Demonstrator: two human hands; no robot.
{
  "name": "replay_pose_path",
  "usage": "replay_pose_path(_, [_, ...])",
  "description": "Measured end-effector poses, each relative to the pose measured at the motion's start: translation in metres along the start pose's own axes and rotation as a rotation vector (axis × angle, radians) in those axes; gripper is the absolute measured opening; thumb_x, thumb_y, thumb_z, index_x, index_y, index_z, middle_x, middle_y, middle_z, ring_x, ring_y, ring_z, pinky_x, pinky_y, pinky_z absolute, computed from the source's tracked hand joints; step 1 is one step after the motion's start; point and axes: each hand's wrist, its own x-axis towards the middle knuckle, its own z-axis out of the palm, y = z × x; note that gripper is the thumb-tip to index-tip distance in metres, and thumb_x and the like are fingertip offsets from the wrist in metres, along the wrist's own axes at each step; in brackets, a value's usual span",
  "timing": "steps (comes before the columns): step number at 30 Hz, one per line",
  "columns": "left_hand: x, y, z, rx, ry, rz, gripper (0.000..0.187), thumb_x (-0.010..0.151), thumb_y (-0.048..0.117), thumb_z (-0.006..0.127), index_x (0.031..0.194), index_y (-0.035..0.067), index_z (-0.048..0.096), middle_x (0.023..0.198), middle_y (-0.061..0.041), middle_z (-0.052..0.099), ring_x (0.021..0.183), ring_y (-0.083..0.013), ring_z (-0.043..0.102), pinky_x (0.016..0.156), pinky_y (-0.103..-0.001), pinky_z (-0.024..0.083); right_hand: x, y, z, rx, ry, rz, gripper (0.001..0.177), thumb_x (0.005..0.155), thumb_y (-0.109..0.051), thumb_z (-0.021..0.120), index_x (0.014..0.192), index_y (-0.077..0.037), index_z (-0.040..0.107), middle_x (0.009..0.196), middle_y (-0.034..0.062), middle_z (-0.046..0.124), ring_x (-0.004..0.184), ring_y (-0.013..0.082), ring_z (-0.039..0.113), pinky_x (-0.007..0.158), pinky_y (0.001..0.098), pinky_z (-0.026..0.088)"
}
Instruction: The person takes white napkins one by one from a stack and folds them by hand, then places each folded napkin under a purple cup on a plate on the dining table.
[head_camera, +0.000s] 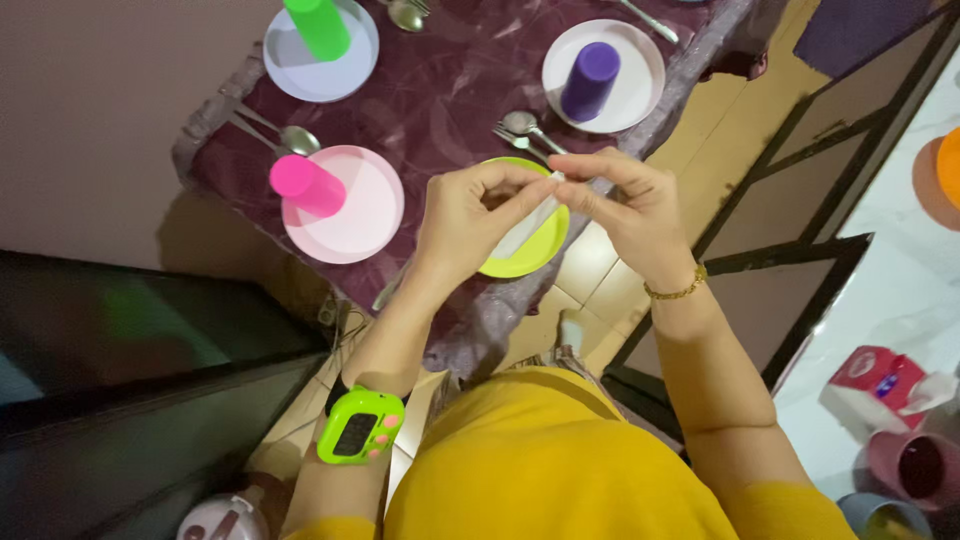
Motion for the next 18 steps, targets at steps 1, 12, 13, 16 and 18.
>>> replay_pose_path(1, [0.008, -0.004, 0.010, 0.000, 0.008, -0.003, 0.021, 0.096, 0.016, 0.075, 0.108, -0.001, 0.078, 0.093, -0.005, 0.080, 0.084, -0.0034, 0.073, 0.075, -0.020, 0.058, 0.001, 0.005, -0.011, 0.000, -0.008, 0.002, 0.029, 0.096, -0.008, 0.078, 0.123, 0.000, 0.074, 0.107, 0.0052, 0.071, 0.098, 0.0093, 0.064, 0.087, 0.0250, 0.054])
replay_pose_path(12, [0.077, -0.031, 0.116, -0.360, 0.077, -0.267, 0.025, 0.096, 0.017, 0.075, 0.111, -0.003, 0.076, 0.089, -0.005, 0.078, 0.076, -0.0060, 0.069, 0.069, -0.023, 0.058, 0.032, 0.041, -0.165, 0.232, 0.236, 0.036, 0.022, 0.096, -0.003, 0.078, 0.117, 0.003, 0.074, 0.107, 0.0055, 0.076, 0.094, 0.0089, 0.068, 0.088, 0.0229, 0.054])
replay_pose_path(13, [0.081, -0.033, 0.125, -0.362, 0.080, -0.276, 0.025, 0.096, 0.017, 0.075, 0.111, -0.003, 0.076, 0.089, -0.005, 0.078, 0.076, -0.0060, 0.069, 0.069, -0.023, 0.058, 0.033, 0.045, -0.176, 0.233, 0.234, 0.045, 0.022, 0.096, -0.003, 0.078, 0.117, 0.003, 0.074, 0.107, 0.0055, 0.076, 0.094, 0.0089, 0.068, 0.088, 0.0229, 0.054])
replay_pose_path(16, [0.099, -0.033, 0.147, -0.454, 0.061, -0.274, 0.025, 0.098, 0.016, 0.075, 0.112, -0.005, 0.076, 0.088, -0.008, 0.077, 0.076, -0.0081, 0.070, 0.071, -0.023, 0.058, 0.042, 0.049, -0.207, 0.273, 0.239, 0.001, 0.021, 0.096, -0.002, 0.078, 0.117, 0.003, 0.074, 0.109, 0.0062, 0.076, 0.097, 0.0100, 0.068, 0.091, 0.0239, 0.054])
replay_pose_path(18, [0.113, -0.029, 0.155, -0.469, 0.053, -0.350, 0.026, 0.097, 0.019, 0.070, 0.110, -0.003, 0.075, 0.090, -0.006, 0.078, 0.078, -0.0085, 0.075, 0.073, -0.023, 0.062, 0.050, 0.050, -0.221, 0.299, 0.251, -0.026, 0.021, 0.096, -0.002, 0.078, 0.117, 0.003, 0.074, 0.111, 0.0066, 0.076, 0.099, 0.0110, 0.069, 0.094, 0.0245, 0.054])
